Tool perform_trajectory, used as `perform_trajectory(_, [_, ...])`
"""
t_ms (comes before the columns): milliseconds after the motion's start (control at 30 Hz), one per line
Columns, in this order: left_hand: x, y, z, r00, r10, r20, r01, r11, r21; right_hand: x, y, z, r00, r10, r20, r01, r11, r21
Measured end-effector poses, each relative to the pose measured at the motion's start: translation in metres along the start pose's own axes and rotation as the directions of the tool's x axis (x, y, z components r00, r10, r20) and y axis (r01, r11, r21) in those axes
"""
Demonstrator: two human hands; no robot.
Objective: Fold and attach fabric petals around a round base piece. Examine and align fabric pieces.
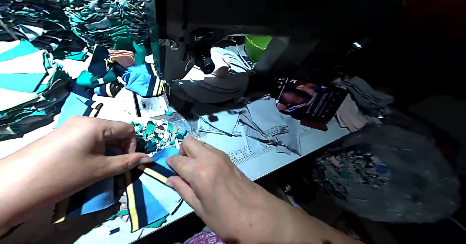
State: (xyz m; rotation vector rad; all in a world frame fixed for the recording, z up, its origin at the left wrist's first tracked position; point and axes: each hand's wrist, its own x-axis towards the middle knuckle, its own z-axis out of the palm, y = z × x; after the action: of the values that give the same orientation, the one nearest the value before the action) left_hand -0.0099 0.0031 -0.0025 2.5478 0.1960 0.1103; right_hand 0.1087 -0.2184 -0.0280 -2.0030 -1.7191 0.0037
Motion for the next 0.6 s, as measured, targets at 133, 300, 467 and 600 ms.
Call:
perform_trajectory(133, [0.002, 0.007, -0.011, 0.987, -0.133, -0.094, 0.09, 0.927, -0.365, 0.004, -0.004, 0.002, 0.993, -0.062, -0.098, 0.064, 0.998, 0.013])
perform_trajectory(300, [0.014, -0.001, -0.017, 0.964, -0.266, 0.001, 0.159, 0.572, -0.804, 0.024, -0.001, 0.008, 0.968, -0.244, 0.059, 0.239, 0.968, 0.08])
perform_trajectory(467, [0.018, -0.038, -0.015, 0.981, 0.05, 0.189, 0.163, 0.327, -0.931, 0.028, -0.001, 0.024, 0.947, -0.197, 0.253, 0.198, 0.98, 0.02])
perform_trajectory(600, [0.024, -0.052, -0.013, 0.94, 0.219, 0.263, 0.177, 0.346, -0.921, 0.023, -0.018, 0.032, 0.973, -0.039, 0.229, 0.054, 0.997, -0.06])
